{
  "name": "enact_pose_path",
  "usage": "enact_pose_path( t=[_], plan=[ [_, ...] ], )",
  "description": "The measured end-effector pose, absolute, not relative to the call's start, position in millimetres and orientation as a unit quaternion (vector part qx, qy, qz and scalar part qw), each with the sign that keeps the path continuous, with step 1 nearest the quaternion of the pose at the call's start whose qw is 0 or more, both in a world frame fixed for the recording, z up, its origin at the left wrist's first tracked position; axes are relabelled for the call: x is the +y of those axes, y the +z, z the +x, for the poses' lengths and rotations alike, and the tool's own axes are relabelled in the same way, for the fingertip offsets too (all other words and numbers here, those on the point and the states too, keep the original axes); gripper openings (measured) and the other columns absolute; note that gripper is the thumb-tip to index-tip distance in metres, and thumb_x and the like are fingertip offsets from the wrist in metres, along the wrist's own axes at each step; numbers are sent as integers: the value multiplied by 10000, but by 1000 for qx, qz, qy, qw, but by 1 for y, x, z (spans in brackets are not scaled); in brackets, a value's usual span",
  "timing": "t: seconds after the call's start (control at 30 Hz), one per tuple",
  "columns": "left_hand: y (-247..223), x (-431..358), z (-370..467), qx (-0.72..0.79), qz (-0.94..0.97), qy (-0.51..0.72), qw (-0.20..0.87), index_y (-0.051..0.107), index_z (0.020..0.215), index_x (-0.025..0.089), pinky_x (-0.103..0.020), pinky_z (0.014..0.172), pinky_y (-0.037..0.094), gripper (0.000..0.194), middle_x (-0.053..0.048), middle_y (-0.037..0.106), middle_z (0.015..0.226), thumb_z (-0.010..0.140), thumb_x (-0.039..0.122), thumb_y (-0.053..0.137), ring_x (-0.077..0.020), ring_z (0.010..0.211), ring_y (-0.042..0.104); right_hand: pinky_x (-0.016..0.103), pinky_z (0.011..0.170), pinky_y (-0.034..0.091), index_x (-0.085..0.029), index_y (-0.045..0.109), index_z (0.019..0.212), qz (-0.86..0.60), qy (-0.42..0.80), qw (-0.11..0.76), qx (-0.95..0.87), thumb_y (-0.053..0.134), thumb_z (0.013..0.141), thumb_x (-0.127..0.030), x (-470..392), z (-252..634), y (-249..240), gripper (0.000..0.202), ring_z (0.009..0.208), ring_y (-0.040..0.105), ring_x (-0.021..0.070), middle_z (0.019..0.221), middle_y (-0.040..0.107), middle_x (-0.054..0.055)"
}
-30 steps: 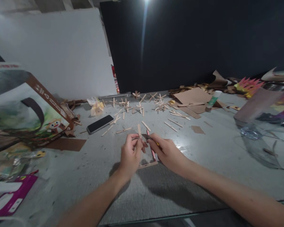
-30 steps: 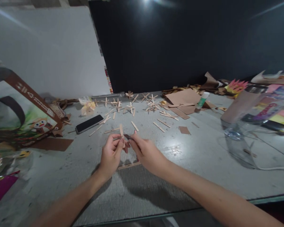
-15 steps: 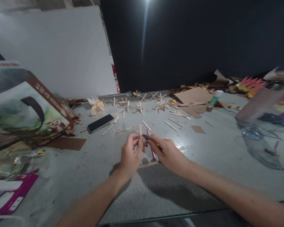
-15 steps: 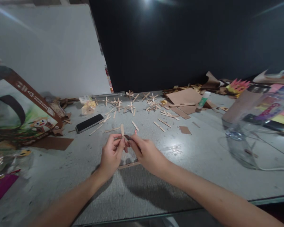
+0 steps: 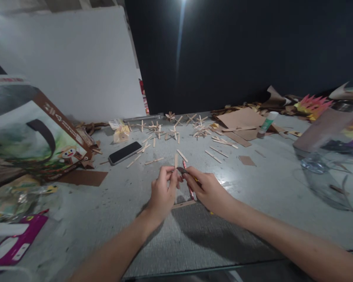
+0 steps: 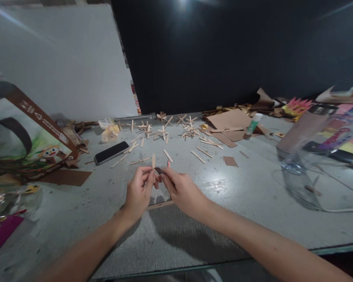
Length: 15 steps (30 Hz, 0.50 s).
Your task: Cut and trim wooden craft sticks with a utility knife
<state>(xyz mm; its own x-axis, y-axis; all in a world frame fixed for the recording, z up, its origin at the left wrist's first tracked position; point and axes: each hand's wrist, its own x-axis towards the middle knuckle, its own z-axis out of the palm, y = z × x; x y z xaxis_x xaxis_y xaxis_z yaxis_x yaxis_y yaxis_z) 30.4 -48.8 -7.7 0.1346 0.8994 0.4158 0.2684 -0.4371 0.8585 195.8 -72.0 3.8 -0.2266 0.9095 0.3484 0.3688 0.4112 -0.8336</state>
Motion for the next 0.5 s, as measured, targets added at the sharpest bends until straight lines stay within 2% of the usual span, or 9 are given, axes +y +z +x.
enact_pose_path(
  t=[0.13, 0.27, 0.5],
  plan=[
    [-8, -48, 32, 419, 671, 505, 345, 556, 992, 208, -258, 616, 465, 246, 12, 673, 679, 1017, 451, 525, -140, 613, 630, 187, 355, 310, -237, 509, 872, -445, 428, 435, -655, 416, 1058, -475, -75, 193, 5, 315, 363, 408, 71, 580, 446, -91],
    [-8, -47, 32, 410, 670, 503, 361, 555, 987, 207, -252, 599, 446, 245, 23, 642, 668, 1018, 448, 525, -127, 589, 581, 174, 256, 282, -237, 514, 925, -420, 540, 422, -595, 451, 1021, -599, -75, 192, 5, 380, 293, 342, 46, 625, 444, -107],
    [-8, -44, 32, 405, 664, 511, 366, 554, 970, 212, -245, 575, 439, 283, 21, 645, 656, 1000, 493, 549, -128, 582, 590, 165, 245, 330, -238, 514, 946, -350, 681, 406, -499, 614, 913, -676, -72, 193, 12, 451, 301, 321, 27, 665, 485, -112]
  ],
)
